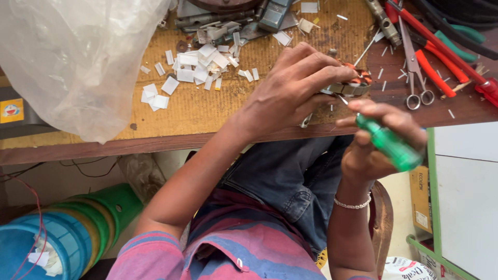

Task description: The person assembles a circular electrical component by inserting small white plastic spacers between copper windings. They use a green-handled screwdriver to press the spacers into place and repeatedly rotate the component to access different slots. The person also uses pliers to cut and trim the spacers before insertion.

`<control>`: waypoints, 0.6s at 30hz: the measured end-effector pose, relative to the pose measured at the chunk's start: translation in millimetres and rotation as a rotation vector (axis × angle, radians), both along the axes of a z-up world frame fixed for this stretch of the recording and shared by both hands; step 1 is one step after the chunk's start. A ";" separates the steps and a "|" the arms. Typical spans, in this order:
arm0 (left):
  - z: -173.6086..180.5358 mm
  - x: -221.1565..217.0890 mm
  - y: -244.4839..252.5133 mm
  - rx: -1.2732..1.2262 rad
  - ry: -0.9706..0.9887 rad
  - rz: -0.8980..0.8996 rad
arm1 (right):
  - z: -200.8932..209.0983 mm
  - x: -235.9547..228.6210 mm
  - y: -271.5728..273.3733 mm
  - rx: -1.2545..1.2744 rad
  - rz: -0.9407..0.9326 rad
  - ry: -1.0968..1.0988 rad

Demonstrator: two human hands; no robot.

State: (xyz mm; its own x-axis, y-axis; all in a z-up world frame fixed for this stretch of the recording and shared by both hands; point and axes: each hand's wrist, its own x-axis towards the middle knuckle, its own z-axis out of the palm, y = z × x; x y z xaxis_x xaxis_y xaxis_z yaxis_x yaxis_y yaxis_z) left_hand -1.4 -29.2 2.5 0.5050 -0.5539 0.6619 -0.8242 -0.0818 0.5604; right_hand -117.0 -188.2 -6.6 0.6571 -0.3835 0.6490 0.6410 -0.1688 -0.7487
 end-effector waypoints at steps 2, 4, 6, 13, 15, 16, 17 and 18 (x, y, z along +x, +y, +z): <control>-4.1 -1.2 -0.7 0.009 0.001 0.012 | -6.5 -0.7 4.4 -0.056 -0.023 -0.021; -7.2 -3.2 -2.1 0.013 -0.004 0.028 | -11.0 -3.1 3.9 -0.056 -0.035 -0.016; -7.5 -3.9 -3.1 0.014 -0.020 0.053 | -11.4 -6.1 -1.0 -0.062 -0.050 0.008; -5.9 -6.0 0.3 -0.008 0.023 0.031 | -8.3 -14.1 -3.7 -0.042 -0.073 0.066; -4.5 -3.0 -0.2 -0.034 0.030 0.010 | -2.5 -12.4 -3.8 -0.032 -0.080 0.034; -4.3 -1.7 0.3 -0.038 0.037 0.011 | 2.3 -11.6 -6.2 -0.022 -0.081 0.011; -4.2 -0.8 0.3 -0.042 0.044 0.012 | 7.0 -10.2 -8.7 -0.006 -0.088 0.003; -4.6 -1.1 0.1 -0.047 0.056 0.016 | 12.0 -9.9 -11.8 0.009 -0.093 -0.001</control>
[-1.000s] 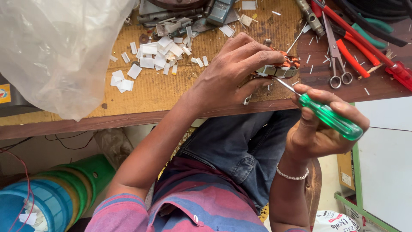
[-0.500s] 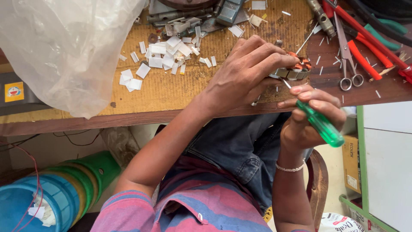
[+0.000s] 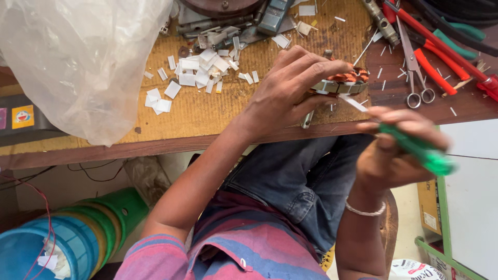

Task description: The person assembles a circular electrical component by inserting small white plastic spacers between copper windings. They use a green-handled screwdriver to press the spacers into place and repeatedly rotate the component to access different slots. The person also uses pliers to cut and trim the spacers before insertion.

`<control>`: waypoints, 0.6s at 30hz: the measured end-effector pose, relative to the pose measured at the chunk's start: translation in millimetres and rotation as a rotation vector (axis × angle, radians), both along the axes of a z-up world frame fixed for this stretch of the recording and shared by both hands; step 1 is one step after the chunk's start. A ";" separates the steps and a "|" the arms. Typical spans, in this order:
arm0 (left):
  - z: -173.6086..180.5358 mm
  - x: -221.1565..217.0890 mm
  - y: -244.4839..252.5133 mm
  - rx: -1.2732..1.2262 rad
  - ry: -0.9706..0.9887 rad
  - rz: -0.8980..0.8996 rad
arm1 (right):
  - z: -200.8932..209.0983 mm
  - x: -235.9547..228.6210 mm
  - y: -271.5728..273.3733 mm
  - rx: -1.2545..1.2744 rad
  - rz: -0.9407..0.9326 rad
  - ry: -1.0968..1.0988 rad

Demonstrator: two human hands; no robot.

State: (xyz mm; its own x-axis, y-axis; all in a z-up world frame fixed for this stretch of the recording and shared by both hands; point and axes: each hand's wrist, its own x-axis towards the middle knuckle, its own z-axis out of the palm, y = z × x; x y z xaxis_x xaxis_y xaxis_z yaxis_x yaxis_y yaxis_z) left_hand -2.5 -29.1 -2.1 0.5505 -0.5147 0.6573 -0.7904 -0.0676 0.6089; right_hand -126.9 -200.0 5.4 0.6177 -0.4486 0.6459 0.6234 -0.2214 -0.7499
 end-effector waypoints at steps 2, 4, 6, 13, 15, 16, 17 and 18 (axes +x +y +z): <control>-1.5 -0.1 2.4 -0.002 0.009 -0.012 | 10.3 1.0 -8.9 0.016 -0.007 0.033; -0.6 -1.0 2.5 -0.002 0.008 -0.016 | 19.6 2.8 -15.0 -0.017 0.017 0.079; 2.2 -0.8 1.2 0.001 -0.005 -0.005 | 27.6 5.0 -16.0 -0.082 0.039 0.138; 1.7 -1.5 0.0 -0.006 0.037 -0.025 | 44.6 3.4 -7.2 -0.221 0.067 0.297; 3.0 -1.1 -0.3 0.001 0.051 -0.031 | 47.2 6.0 -4.6 -0.269 0.065 0.319; 3.7 -1.6 0.3 -0.009 0.059 -0.030 | 48.2 7.8 -3.2 -0.295 0.073 0.329; 4.4 -1.9 0.6 -0.019 0.067 -0.030 | 49.3 10.2 -2.4 -0.283 0.084 0.336; 4.7 -2.5 1.4 -0.028 0.077 -0.030 | 50.0 11.9 -1.2 -0.270 0.095 0.345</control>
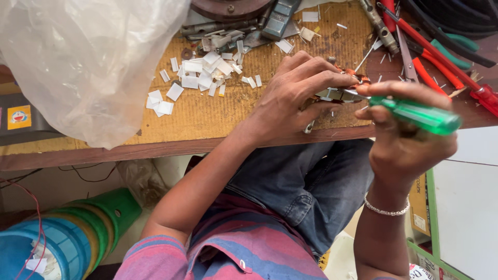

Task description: The person assembles a circular electrical component by inserting small white plastic spacers between copper windings. They use a green-handled screwdriver to press the spacers into place and repeatedly rotate the component to access different slots. The person also uses pliers to cut and trim the spacers before insertion.

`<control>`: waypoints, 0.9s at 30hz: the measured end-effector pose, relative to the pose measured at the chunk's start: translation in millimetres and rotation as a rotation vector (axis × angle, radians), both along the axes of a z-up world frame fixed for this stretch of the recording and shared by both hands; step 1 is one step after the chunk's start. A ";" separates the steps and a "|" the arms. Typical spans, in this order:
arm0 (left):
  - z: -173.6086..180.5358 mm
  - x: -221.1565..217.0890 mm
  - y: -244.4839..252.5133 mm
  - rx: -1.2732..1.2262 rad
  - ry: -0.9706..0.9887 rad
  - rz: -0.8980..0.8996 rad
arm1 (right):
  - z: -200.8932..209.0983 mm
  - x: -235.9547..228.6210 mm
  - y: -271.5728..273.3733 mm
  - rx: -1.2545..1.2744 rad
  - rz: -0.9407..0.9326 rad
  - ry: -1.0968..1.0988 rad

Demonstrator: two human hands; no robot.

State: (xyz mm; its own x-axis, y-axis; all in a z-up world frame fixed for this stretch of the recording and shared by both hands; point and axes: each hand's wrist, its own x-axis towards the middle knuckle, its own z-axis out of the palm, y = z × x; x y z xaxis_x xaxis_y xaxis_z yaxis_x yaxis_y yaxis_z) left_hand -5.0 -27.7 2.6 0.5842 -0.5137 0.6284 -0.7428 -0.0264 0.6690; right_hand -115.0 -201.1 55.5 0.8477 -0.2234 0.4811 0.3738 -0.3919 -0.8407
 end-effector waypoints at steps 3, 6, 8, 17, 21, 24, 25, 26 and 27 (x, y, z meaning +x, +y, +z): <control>0.7 -0.7 1.0 0.001 0.028 -0.007 | 3.0 7.6 0.2 0.112 0.009 0.028; 0.5 0.7 2.3 -0.003 0.035 -0.018 | 2.0 9.7 4.3 0.144 0.001 0.029; -1.4 0.7 2.5 -0.009 0.026 -0.005 | -4.0 7.8 11.0 0.187 -0.016 0.003; -2.4 0.9 3.7 0.000 0.051 0.010 | -19.6 11.2 12.9 0.395 -0.043 0.005; 18.4 0.1 15.8 0.056 0.067 0.007 | -22.7 10.8 6.2 0.486 0.033 -0.076; 31.1 -11.0 14.1 0.194 -0.176 0.140 | -22.5 2.7 -20.6 0.567 0.022 -0.049; 32.0 -15.9 10.3 0.255 -0.169 0.158 | -21.0 -3.5 -34.8 0.565 0.008 0.033; 31.9 -21.2 3.5 0.310 -0.163 0.183 | -21.0 -8.3 -47.7 0.542 -0.016 0.097; 31.4 -25.9 -0.9 0.366 -0.158 0.207 | -19.6 -13.6 -60.6 0.518 -0.039 0.161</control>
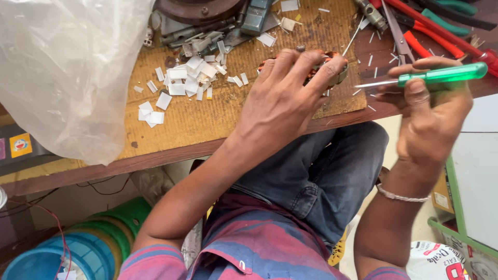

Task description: The person assembles a circular electrical component by inserting small white plastic spacers between copper windings. They use a green-handled screwdriver to press the spacers into place and repeatedly rotate the component to access different slots. The person also uses pliers to cut and trim the spacers before insertion.

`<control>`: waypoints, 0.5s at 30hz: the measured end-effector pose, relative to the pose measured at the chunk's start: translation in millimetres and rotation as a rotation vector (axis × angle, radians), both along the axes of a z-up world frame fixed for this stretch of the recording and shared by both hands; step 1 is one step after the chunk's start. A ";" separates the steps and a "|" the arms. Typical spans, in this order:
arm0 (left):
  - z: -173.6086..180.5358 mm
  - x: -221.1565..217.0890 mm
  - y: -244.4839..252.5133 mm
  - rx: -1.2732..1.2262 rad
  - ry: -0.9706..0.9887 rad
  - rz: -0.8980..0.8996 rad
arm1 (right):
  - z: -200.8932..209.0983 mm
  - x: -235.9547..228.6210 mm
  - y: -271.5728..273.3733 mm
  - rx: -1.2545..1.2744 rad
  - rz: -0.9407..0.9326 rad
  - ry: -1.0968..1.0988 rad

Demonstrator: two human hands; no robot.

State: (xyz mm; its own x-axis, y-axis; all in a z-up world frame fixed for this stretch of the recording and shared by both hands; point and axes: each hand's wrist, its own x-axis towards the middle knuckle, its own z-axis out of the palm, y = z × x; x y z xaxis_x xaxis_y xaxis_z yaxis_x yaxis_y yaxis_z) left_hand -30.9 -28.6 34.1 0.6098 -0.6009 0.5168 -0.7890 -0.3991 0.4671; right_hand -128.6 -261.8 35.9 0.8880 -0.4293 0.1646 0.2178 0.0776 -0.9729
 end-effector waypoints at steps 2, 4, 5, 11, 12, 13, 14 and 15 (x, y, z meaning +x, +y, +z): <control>-0.9 5.0 -5.3 0.003 -0.008 -0.006 | 2.9 0.2 -21.2 -0.132 -0.039 0.123; -4.5 6.3 -5.9 -0.018 -0.006 -0.003 | 6.2 6.5 -36.6 -0.355 -0.064 0.330; -7.1 6.7 -3.3 -0.041 -0.001 -0.004 | 6.6 11.9 -41.5 -0.484 -0.077 0.453; -28.1 25.9 7.6 -0.259 0.026 -0.017 | -17.8 62.4 -33.5 -1.121 -0.133 0.160; -31.1 31.9 8.5 -0.308 0.028 -0.004 | -19.8 62.9 -29.0 -1.054 -0.160 0.090; -33.6 36.8 7.9 -0.336 0.024 -0.032 | -19.8 62.1 -24.1 -0.987 -0.184 0.016; -35.7 43.2 7.8 -0.363 0.019 -0.060 | -19.6 60.9 -18.8 -0.920 -0.205 -0.056; -38.9 46.3 7.6 -0.386 0.026 -0.091 | -20.9 52.8 -11.6 -0.863 -0.188 -0.043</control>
State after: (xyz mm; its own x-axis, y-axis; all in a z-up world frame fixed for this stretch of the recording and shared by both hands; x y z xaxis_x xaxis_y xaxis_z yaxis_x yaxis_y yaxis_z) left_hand 15.4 -20.9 -4.9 0.5791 -0.4177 0.7001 -0.7988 -0.1190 0.5898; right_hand -75.8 -273.3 15.1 0.8008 -0.2782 0.5304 0.1907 -0.7211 -0.6661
